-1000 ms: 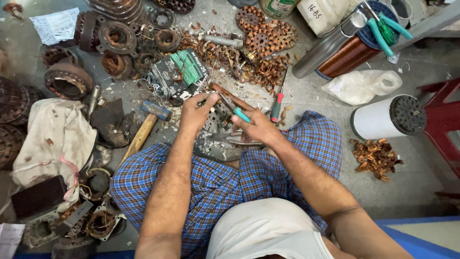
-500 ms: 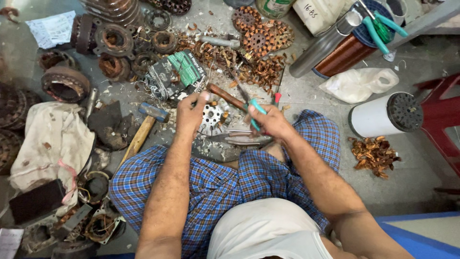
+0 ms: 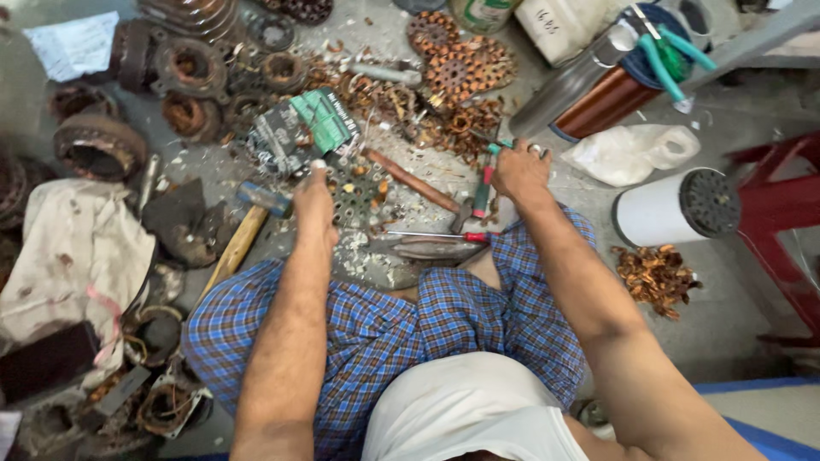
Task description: The person is disassembling motor stators to extract copper wire. They use pliers and wire cutters to pull out and cut through coils of copper wire from multiple metal stators on the floor.
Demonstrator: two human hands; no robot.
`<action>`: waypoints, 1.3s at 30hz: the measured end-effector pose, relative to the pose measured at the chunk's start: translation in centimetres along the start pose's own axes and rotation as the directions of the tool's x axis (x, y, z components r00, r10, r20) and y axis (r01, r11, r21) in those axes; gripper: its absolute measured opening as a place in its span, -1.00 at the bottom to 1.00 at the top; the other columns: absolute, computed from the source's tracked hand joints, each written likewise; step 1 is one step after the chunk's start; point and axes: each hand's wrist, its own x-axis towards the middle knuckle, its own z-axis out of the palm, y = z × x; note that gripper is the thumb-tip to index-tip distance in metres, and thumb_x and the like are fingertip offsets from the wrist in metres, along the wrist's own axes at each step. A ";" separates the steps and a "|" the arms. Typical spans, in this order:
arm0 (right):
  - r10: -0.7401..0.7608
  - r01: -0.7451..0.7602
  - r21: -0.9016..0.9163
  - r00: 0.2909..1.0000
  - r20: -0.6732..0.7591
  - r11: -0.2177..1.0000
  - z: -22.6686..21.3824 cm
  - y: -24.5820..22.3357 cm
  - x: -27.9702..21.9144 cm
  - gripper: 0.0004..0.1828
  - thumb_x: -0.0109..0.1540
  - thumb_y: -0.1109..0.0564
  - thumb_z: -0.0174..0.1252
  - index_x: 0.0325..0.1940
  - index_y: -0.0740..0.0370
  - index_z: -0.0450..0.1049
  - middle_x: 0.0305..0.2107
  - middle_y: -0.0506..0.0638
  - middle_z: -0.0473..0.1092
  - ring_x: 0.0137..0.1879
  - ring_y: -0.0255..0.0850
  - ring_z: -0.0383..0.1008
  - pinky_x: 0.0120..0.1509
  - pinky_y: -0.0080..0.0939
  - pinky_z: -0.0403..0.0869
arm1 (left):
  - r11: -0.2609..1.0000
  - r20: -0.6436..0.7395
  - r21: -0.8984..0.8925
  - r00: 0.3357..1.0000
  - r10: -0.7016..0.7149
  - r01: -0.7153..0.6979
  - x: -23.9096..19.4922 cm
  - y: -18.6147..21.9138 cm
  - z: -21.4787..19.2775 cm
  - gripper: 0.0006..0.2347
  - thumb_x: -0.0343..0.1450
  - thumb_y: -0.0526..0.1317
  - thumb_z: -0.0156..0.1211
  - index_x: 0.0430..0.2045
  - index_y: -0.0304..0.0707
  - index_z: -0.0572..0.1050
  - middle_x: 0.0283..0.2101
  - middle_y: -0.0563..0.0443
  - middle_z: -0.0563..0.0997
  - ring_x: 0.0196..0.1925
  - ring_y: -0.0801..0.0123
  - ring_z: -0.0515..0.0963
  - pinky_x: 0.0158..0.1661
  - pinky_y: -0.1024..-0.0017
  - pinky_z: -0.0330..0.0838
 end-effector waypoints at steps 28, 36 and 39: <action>-0.588 0.600 -0.029 0.772 -0.243 0.799 -5.5 -9.5 -12.7 -0.64 0.31 0.06 0.06 0.10 0.29 0.52 0.10 0.18 0.37 0.13 0.02 0.44 0.28 0.17 0.44 | 0.993 -0.073 0.109 0.997 -0.039 0.046 -6.1 3.2 0.6 -0.43 0.45 0.16 0.00 0.34 -0.02 0.20 0.43 -0.14 0.24 0.37 0.00 0.35 0.24 -0.12 0.39; -0.529 0.438 0.505 0.848 0.044 0.744 -1.7 -8.4 -10.3 -0.47 0.32 -0.32 0.10 -0.23 0.21 0.58 -0.44 0.09 0.55 -0.46 -0.27 0.54 -0.29 -0.21 0.57 | 0.921 -0.050 0.330 0.971 0.235 -0.206 -2.3 0.1 0.3 -0.46 0.52 0.13 0.16 0.28 -0.23 0.31 0.40 -0.24 0.25 0.33 0.03 0.32 0.18 -0.02 0.29; -0.609 0.182 0.784 0.738 0.290 0.593 -1.5 -6.1 -8.3 -0.46 0.31 -0.31 0.00 -0.22 0.20 0.58 -0.54 0.11 0.55 -0.53 -0.21 0.56 -0.40 -0.23 0.62 | 0.900 0.023 0.357 0.965 0.262 -0.252 -1.0 -1.1 0.2 -0.53 0.47 0.10 0.11 0.18 -0.20 0.43 0.21 -0.19 0.49 0.11 0.11 0.54 0.04 0.06 0.52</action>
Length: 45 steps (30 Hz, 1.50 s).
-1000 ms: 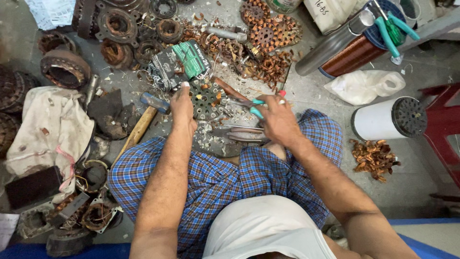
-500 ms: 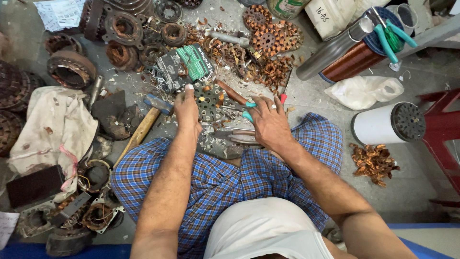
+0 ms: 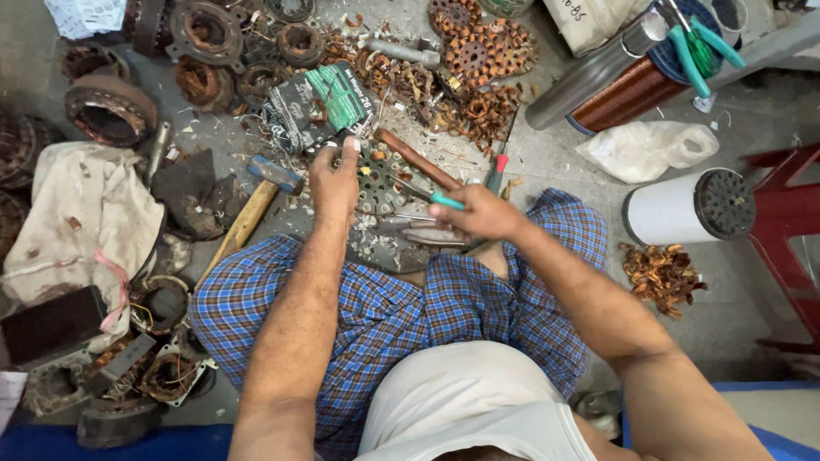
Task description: The person is disassembling motor stators to extract copper wire. They use pliers and wire cutters to pull out and cut through coils of copper wire from multiple metal stators on the floor.
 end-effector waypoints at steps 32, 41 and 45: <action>0.017 0.054 0.557 0.992 -0.122 0.829 1.1 -1.9 -0.3 -0.53 0.33 -0.23 0.09 -0.17 0.23 0.61 -0.56 -0.06 0.51 -0.51 -0.32 0.47 -0.41 -0.29 0.45 | 0.998 0.383 0.049 0.923 0.020 -0.041 -1.1 2.3 0.5 -0.61 0.42 0.13 0.15 0.03 -0.01 0.55 0.27 -0.14 0.51 0.30 0.10 0.47 0.26 -0.07 0.35; 0.141 -0.080 0.236 0.957 -0.255 0.968 0.4 -2.9 -0.5 -0.49 0.30 -0.30 0.06 -0.16 0.17 0.62 -0.66 -0.07 0.41 -0.58 -0.33 0.41 -0.46 -0.26 0.46 | 0.998 0.463 0.062 0.886 -0.038 0.010 -1.3 2.4 0.9 -0.46 0.35 0.13 0.19 0.22 0.01 0.41 0.45 -0.10 0.21 0.43 0.00 0.26 0.27 -0.22 0.23; 0.128 -0.095 0.178 0.974 -0.188 0.980 0.7 -2.9 -0.3 -0.47 0.27 -0.33 0.05 -0.12 0.11 0.66 -0.70 -0.07 0.42 -0.61 -0.32 0.42 -0.47 -0.24 0.48 | 0.964 0.484 0.163 0.868 0.108 -0.211 -1.5 1.9 1.1 -0.44 0.39 0.21 0.10 0.25 -0.01 0.40 0.49 -0.11 0.18 0.50 0.01 0.17 0.35 -0.15 0.16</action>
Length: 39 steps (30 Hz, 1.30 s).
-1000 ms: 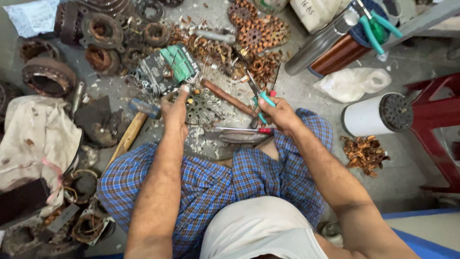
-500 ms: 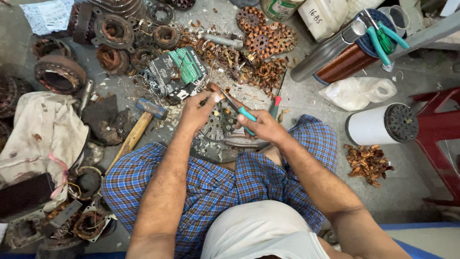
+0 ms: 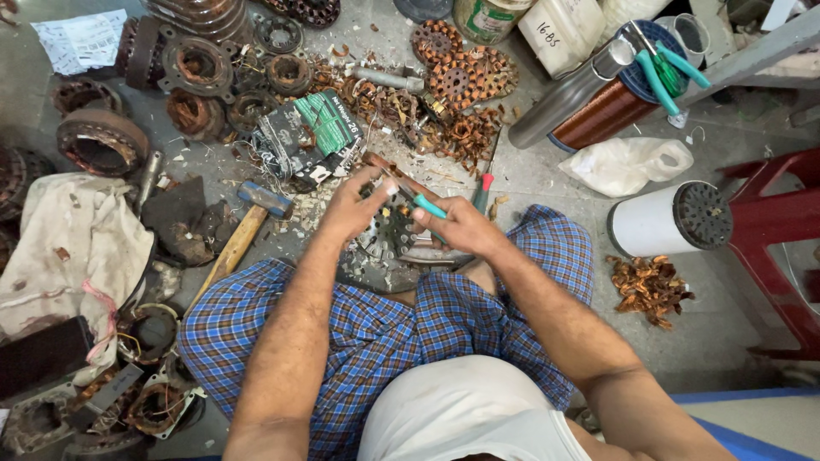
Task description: The person is disassembling motor stators to extract copper wire. They use pliers and wire cutters to pull out and cut through coils of copper wire from multiple metal stators on the floor.
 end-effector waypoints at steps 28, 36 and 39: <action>-0.133 0.126 0.176 0.991 0.030 0.976 -0.7 3.4 0.5 -0.52 0.32 -0.25 0.10 0.03 0.14 0.62 -0.22 -0.04 0.53 -0.18 -0.17 0.55 -0.09 -0.10 0.53 | 0.970 -0.095 0.209 0.984 0.148 -0.125 0.1 0.2 0.2 -0.54 0.53 0.18 -0.12 -0.50 -0.11 0.61 -0.10 -0.08 0.65 0.02 0.18 0.61 0.17 0.09 0.41; -0.085 0.284 0.621 0.940 -0.331 0.731 0.7 3.4 0.5 -0.57 0.42 -0.19 0.12 -0.01 0.23 0.58 -0.45 0.08 0.33 -0.43 -0.15 0.21 -0.38 -0.14 0.22 | 0.904 -0.080 -0.318 0.942 -0.326 0.285 -1.0 1.5 -1.1 -0.57 0.49 0.17 -0.06 -0.44 -0.17 0.59 0.39 -0.04 0.33 0.40 -0.08 0.23 0.17 -0.49 0.07; -0.073 0.156 0.258 0.949 -0.306 0.954 -2.2 3.5 0.1 -0.59 0.39 -0.18 0.07 0.00 0.16 0.60 -0.38 0.05 0.30 -0.30 -0.15 0.34 -0.22 -0.11 0.36 | 0.918 -0.119 -0.329 0.955 -0.271 0.220 -0.5 1.1 -1.0 -0.60 0.45 0.17 0.05 -0.43 -0.17 0.61 0.30 -0.14 0.46 0.34 -0.03 0.36 0.16 -0.28 0.22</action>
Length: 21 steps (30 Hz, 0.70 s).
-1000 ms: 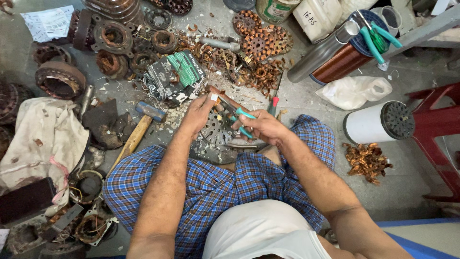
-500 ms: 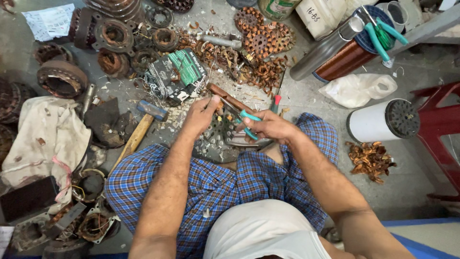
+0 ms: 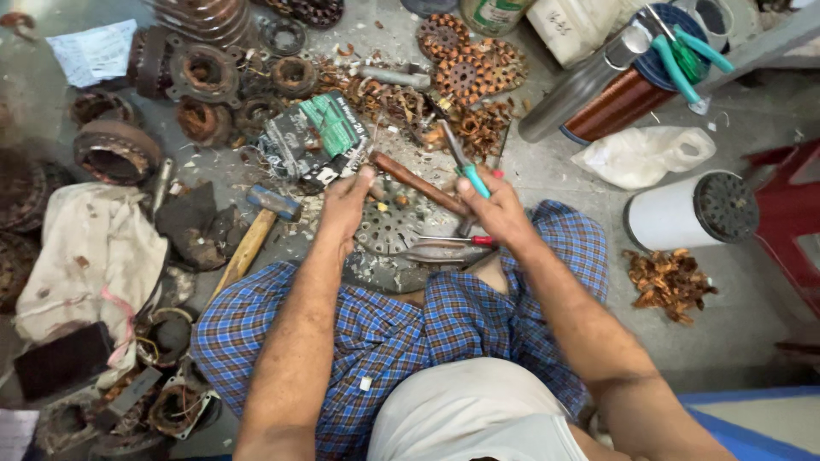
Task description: The person is disassembling motor stators to extract copper wire. They use pliers and wire cutters to pull out and cut through coils of copper wire from multiple metal stators on the floor.
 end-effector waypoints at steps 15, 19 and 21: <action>-0.242 -0.149 -0.942 0.943 -0.226 0.299 -7.7 4.4 5.9 -0.63 0.11 0.11 0.20 -0.01 0.21 0.57 0.12 0.22 0.35 0.19 0.24 0.38 0.29 0.50 0.26 | 0.955 -0.180 -0.262 0.965 -0.190 0.140 2.4 -1.6 -0.7 -0.33 0.31 0.26 0.21 0.19 -0.24 0.39 0.27 -0.33 0.48 0.31 -0.12 0.47 0.25 -0.22 0.35; -0.127 0.047 -0.711 0.990 -0.060 0.702 -5.5 2.2 2.5 -0.62 0.32 -0.03 0.11 0.14 0.19 0.52 0.09 0.22 0.42 0.10 0.18 0.46 0.21 0.22 0.48 | 0.976 -0.202 -0.210 0.974 -0.107 0.063 2.0 -0.9 -0.8 -0.23 0.26 0.35 0.22 0.23 -0.25 0.42 0.34 -0.31 0.46 0.38 -0.08 0.44 0.30 -0.24 0.29; 0.149 -0.087 -0.428 0.982 0.113 0.900 -4.0 0.7 0.7 -0.58 0.32 -0.14 0.06 0.16 0.08 0.50 -0.03 0.17 0.47 -0.01 0.07 0.54 0.15 0.10 0.57 | 0.965 -0.191 -0.165 0.953 -0.234 0.203 1.0 -0.6 -0.9 -0.25 0.26 0.36 0.15 0.29 -0.05 0.34 0.40 -0.21 0.29 0.42 -0.11 0.27 0.29 -0.39 0.15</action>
